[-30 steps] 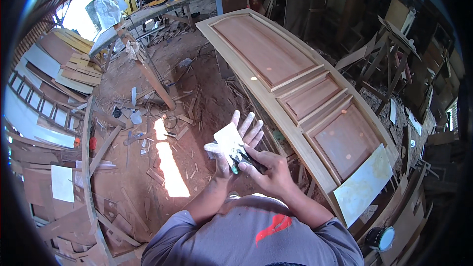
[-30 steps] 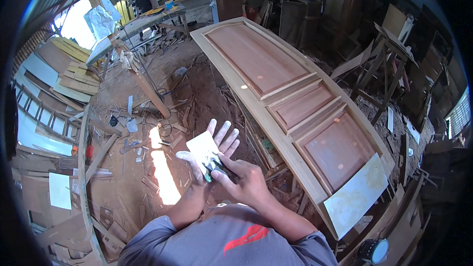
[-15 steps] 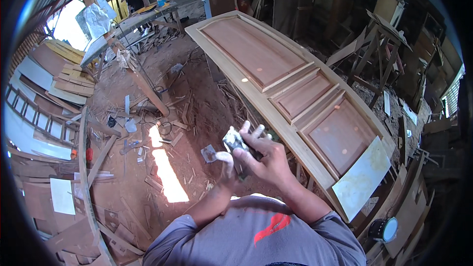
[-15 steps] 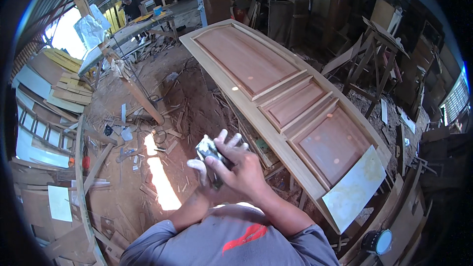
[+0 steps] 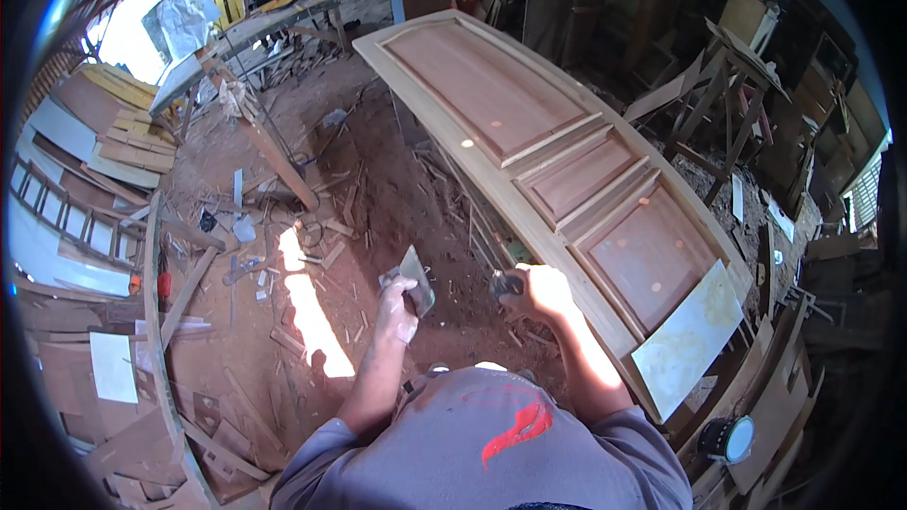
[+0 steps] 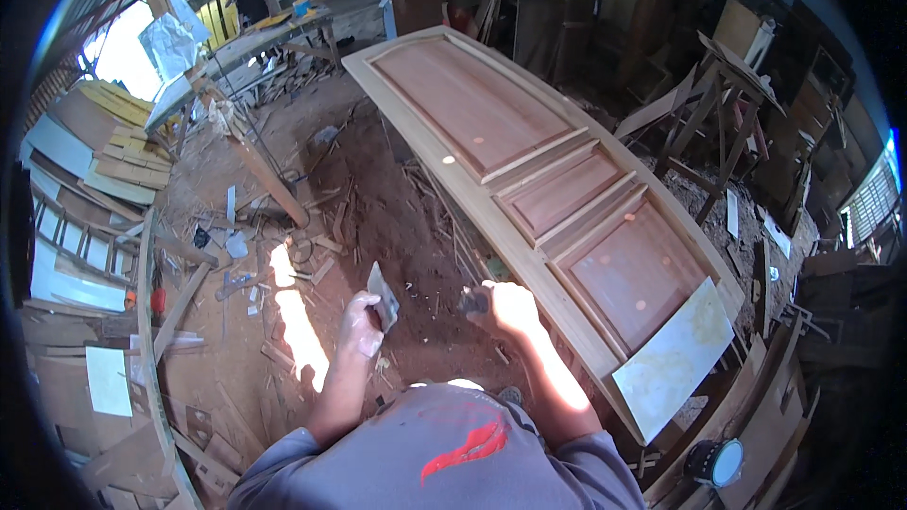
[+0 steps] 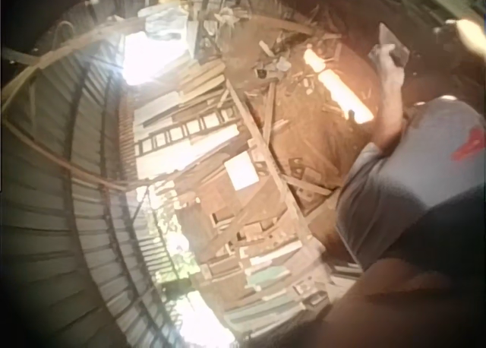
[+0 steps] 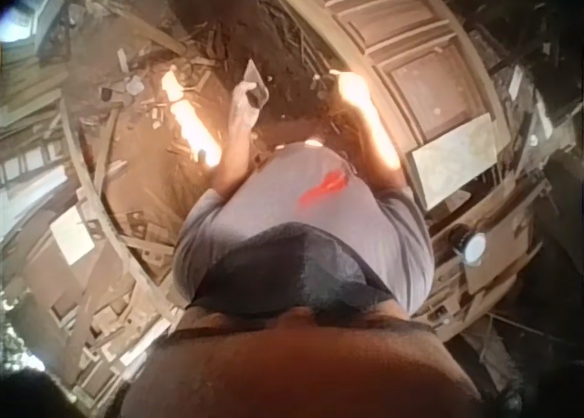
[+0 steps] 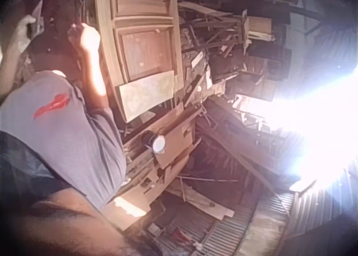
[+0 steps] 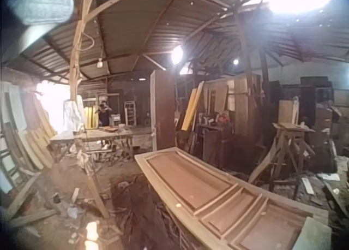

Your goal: The person sands the surface of a wooden door using a sanding block, then applies a yellow substance to a small board using a putty knife and spreads it.

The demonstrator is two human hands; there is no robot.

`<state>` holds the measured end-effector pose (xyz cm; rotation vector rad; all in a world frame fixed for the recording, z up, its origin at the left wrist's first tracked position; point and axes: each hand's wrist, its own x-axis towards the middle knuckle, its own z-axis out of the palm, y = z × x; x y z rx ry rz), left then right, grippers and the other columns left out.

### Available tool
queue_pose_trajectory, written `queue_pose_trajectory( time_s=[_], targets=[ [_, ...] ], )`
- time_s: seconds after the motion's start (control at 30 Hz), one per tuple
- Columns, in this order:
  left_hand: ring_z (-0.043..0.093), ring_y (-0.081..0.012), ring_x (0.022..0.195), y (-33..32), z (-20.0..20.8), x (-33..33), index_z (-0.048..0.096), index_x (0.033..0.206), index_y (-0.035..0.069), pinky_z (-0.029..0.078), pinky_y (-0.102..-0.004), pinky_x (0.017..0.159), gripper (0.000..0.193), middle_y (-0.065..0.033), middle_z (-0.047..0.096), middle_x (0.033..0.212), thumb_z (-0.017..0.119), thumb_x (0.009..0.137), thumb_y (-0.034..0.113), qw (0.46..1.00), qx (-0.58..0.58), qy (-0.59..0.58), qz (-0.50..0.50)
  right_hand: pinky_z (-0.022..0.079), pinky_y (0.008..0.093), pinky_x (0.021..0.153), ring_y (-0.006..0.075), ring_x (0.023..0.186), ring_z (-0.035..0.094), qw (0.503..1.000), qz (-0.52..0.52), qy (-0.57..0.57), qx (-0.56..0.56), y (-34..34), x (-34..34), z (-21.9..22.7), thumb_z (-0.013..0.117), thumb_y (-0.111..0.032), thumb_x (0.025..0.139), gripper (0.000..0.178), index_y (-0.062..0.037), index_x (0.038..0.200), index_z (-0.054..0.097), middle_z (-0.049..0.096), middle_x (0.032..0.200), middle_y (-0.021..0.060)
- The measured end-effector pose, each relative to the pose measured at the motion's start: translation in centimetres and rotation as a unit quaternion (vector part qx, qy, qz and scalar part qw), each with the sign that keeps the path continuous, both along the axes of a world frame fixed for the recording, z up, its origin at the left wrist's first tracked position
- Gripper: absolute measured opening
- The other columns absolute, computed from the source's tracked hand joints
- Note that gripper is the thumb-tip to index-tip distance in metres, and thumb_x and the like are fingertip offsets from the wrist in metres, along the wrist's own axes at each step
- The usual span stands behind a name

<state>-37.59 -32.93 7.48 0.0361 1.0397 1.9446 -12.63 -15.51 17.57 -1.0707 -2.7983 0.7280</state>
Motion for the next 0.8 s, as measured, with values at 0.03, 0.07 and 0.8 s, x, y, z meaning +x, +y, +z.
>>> queue_pose_trajectory(
  time_s=[0.03,0.07,0.8],
  targets=[
    [0.074,-0.0268,0.092,0.2,2.0,0.5,0.065,0.113,0.003,0.062,-0.0421,0.082,0.023,-0.01,0.073,0.103,0.064,0.09,0.001,0.998,0.022,0.053,-0.001,0.059,0.0412,0.087,0.0317,0.095,0.076,0.995,-0.022,0.086,-0.034,0.1,0.4,0.1,0.085,-0.039,0.079,0.049,-0.0136,0.119,0.075,0.078,0.101,0.0154],
    [0.074,-0.0254,0.099,0.0,3.9,1.8,0.063,0.117,-0.001,0.063,-0.0417,0.089,0.022,-0.011,0.072,0.108,0.064,0.095,-0.001,0.997,-0.003,0.074,0.019,0.059,0.0398,0.086,0.0293,0.093,0.076,0.982,-0.044,0.172,-0.067,0.2,0.7,0.2,0.086,-0.039,0.079,0.051,-0.0125,0.121,0.075,0.078,0.1,0.0152],
    [0.065,-0.0156,0.105,0.5,12.6,7.1,0.057,0.129,-0.003,0.053,-0.0332,0.091,0.028,-0.0122,0.07,0.117,0.058,0.109,0.017,0.897,0.014,0.439,-0.05,0.058,0.036,0.078,0.0254,0.086,0.076,0.917,-0.022,0.399,-0.025,-4.1,-1.9,5.8,0.088,-0.031,0.083,0.057,-0.0055,0.132,0.073,0.078,0.103,0.0183]
  ],
)
